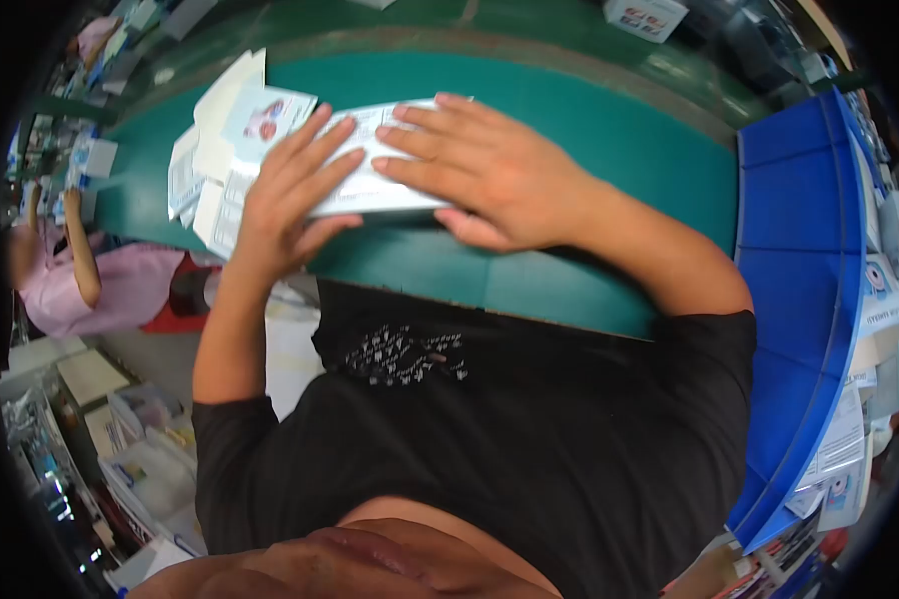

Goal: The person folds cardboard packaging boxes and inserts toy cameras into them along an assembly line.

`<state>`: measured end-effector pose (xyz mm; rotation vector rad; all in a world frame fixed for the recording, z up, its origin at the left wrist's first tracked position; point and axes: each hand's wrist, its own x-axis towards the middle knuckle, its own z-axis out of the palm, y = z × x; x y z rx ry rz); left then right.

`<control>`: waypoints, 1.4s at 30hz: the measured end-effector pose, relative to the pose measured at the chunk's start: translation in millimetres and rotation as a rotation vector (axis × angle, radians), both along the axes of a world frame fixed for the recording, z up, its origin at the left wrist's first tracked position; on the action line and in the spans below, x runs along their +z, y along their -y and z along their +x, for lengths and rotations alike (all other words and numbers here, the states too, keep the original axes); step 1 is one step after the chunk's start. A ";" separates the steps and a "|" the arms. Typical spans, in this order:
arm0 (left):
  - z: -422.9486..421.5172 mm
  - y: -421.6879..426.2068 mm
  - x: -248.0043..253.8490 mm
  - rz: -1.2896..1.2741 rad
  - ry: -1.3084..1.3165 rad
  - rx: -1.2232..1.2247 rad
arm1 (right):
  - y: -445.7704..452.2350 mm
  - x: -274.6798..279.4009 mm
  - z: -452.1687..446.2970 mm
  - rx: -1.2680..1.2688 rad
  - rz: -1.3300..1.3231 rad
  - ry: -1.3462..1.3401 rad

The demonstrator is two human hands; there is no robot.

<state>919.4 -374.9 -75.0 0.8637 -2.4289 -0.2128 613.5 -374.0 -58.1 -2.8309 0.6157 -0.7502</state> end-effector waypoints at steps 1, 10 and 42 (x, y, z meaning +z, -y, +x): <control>2.8 0.9 4.1 0.011 0.010 -0.020 | 1.2 3.0 -1.4 0.018 0.001 -0.010; 3.7 1.5 27.8 -0.056 0.128 -0.100 | -0.7 12.4 -3.2 -0.001 -0.044 -0.086; 47.7 -25.4 3.5 0.750 -0.728 0.075 | 309.2 -19.2 -61.9 -0.846 0.413 0.221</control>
